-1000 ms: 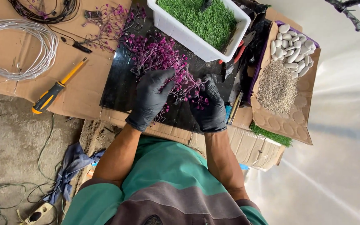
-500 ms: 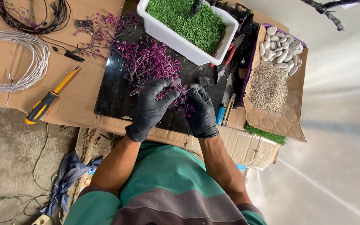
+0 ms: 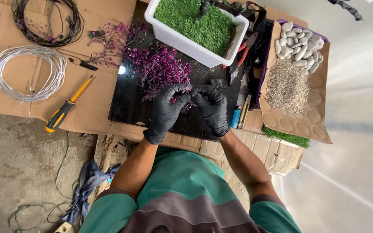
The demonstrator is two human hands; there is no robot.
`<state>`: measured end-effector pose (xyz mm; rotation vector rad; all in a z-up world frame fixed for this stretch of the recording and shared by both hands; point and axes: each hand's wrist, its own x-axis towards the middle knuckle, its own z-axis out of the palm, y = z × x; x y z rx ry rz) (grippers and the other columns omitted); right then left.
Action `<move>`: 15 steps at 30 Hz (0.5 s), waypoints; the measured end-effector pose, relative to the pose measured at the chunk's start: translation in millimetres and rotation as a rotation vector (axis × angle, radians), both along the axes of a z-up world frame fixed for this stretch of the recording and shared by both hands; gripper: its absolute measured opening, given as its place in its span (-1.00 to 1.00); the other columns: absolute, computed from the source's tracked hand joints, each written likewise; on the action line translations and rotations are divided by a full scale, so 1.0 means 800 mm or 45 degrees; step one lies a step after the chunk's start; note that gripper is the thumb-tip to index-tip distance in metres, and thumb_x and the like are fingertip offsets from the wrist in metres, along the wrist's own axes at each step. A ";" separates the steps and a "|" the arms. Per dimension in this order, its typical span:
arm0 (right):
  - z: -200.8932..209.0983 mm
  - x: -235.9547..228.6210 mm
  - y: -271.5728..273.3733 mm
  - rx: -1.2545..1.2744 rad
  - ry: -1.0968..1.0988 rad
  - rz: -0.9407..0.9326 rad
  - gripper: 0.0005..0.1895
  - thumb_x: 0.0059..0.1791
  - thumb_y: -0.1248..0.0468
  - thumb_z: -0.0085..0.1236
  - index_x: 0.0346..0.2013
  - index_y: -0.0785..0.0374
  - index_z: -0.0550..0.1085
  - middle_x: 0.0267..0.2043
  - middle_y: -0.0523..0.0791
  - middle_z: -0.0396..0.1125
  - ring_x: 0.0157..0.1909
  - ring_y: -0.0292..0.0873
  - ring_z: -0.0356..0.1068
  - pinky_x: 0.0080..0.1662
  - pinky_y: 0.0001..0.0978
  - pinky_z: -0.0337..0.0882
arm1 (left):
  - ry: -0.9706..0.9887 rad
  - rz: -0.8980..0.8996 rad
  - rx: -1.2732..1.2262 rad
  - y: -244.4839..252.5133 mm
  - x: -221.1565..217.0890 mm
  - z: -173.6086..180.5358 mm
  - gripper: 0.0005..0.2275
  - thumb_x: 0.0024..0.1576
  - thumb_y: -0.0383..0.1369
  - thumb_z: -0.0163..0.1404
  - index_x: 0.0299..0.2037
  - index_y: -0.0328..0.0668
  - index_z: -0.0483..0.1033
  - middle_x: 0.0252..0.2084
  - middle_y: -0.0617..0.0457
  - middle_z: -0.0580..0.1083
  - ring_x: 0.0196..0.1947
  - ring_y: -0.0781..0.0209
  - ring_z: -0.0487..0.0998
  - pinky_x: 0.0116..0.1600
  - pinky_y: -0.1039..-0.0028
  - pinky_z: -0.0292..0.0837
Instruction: The person assembles an artificial bonsai tree by attaching purple leafy branches to a black wire frame. They repeatedly pick up small purple branches from a pile on the table and insert them into the main structure, adjusting the placement to create a full appearance.
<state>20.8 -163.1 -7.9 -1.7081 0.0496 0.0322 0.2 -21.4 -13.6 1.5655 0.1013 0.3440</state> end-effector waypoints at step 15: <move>-0.018 -0.022 0.016 0.229 0.069 -0.264 -0.89 -0.09 0.45 0.38 -0.32 0.25 0.61 -0.40 -0.17 0.47 -0.29 -0.38 0.35 -0.13 -0.39 0.46 | 0.004 -0.120 -0.289 -0.012 -0.005 -0.018 -0.93 0.26 -0.47 0.08 -0.14 -0.16 0.63 -0.16 0.03 0.59 -0.07 0.31 0.53 0.10 0.33 0.46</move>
